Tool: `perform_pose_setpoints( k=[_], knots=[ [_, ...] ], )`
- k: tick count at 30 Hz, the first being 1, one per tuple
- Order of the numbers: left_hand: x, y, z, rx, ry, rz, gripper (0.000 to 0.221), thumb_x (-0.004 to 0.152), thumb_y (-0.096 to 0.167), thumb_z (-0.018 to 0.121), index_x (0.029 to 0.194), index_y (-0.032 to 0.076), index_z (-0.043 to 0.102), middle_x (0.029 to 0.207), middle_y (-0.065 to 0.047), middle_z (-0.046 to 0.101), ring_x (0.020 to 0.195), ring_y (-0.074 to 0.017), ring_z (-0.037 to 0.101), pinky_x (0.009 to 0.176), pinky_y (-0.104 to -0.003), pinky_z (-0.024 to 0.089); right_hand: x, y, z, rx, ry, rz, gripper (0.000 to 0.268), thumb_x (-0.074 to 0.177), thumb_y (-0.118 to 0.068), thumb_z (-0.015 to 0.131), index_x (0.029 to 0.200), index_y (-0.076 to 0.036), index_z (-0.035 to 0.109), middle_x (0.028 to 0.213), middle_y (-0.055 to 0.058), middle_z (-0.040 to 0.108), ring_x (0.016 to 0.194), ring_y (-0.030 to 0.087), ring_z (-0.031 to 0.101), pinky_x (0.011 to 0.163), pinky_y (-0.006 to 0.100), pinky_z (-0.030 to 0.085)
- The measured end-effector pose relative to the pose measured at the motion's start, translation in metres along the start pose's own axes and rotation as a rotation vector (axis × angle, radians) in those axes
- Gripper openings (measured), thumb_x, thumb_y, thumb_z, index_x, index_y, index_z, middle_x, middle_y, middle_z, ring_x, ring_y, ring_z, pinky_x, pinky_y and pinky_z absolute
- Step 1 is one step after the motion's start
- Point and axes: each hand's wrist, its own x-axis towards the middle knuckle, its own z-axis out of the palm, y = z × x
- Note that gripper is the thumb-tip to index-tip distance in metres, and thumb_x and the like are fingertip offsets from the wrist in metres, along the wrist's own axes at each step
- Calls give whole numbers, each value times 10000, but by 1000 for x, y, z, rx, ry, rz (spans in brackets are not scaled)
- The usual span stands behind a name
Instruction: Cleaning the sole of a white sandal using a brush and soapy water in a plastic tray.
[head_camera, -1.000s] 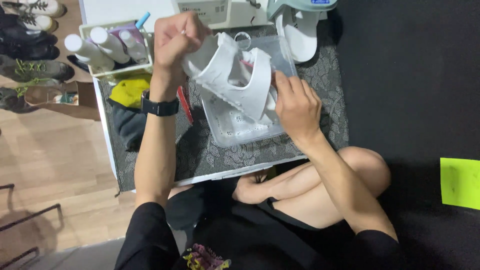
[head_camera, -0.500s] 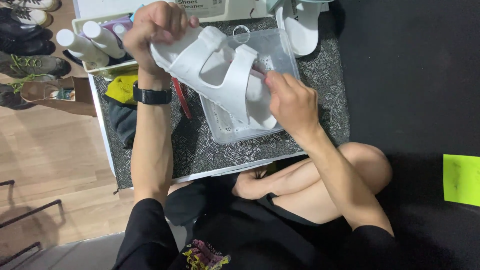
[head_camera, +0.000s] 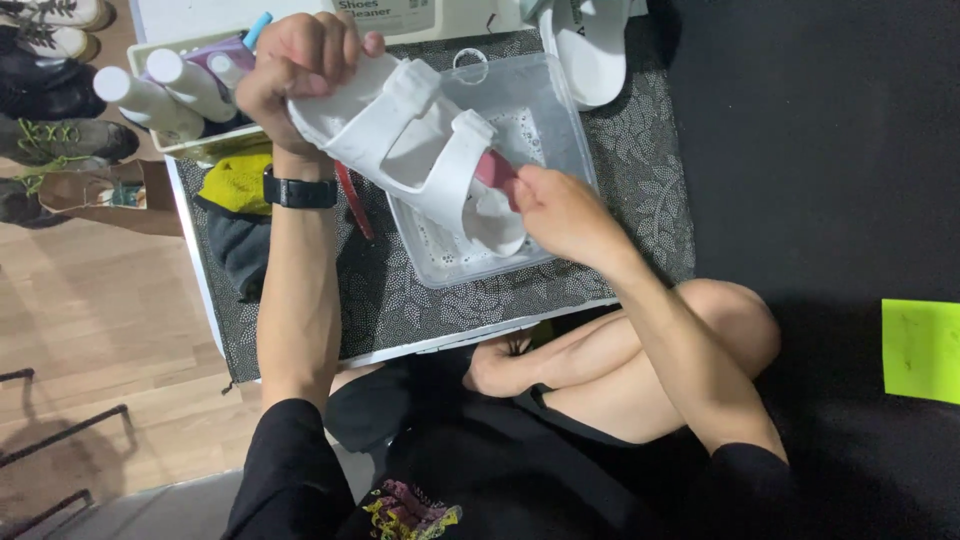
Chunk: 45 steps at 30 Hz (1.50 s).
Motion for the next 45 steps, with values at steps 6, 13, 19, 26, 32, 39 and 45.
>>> perform_pose_setpoints(
  k=[6,13,19,26,32,39,45],
  knots=[
    [1,0,2,-3,-16,19,75,686,148,460,652,201,420,627,8,409,702,-150,418,928,-387,536,19,-2,16,-14,35,20,241,883,-66,456,1010,7,647,852,176,709,777,348,706,731,464,546],
    [-3,2,-3,29,-37,6,75,677,126,455,666,173,397,654,-18,393,724,-179,403,937,-381,491,-4,-15,-3,-285,-21,103,335,1075,-243,417,998,-15,651,802,203,715,690,397,698,685,536,526],
    [1,3,6,-3,11,-16,82,668,138,468,647,179,401,633,-4,377,717,-164,380,912,-379,471,25,-12,10,22,3,-71,263,921,-157,485,1021,-17,684,866,157,742,769,314,720,688,434,546],
    [4,0,1,56,-18,-10,116,662,125,480,637,181,382,640,-8,366,687,-171,382,901,-392,489,28,-20,17,329,106,69,340,960,-297,521,785,-76,711,610,13,659,535,134,620,556,263,480],
    [4,4,5,88,-23,-3,112,677,106,479,630,168,398,639,-14,365,679,-173,379,917,-386,496,8,-15,13,40,129,48,532,998,-476,461,940,-10,710,742,127,697,621,277,660,565,399,483],
    [1,8,13,124,19,-41,144,675,89,487,650,152,359,677,-43,388,700,-184,390,901,-389,490,24,-7,25,-363,439,-524,137,867,-73,639,847,63,642,732,223,690,496,362,654,458,439,512],
    [-2,11,17,172,17,-94,176,710,116,513,650,156,353,658,-23,400,663,-162,369,899,-348,473,51,25,51,-471,633,-671,68,807,-51,669,793,12,650,735,191,682,500,275,580,563,380,483]
  ],
)
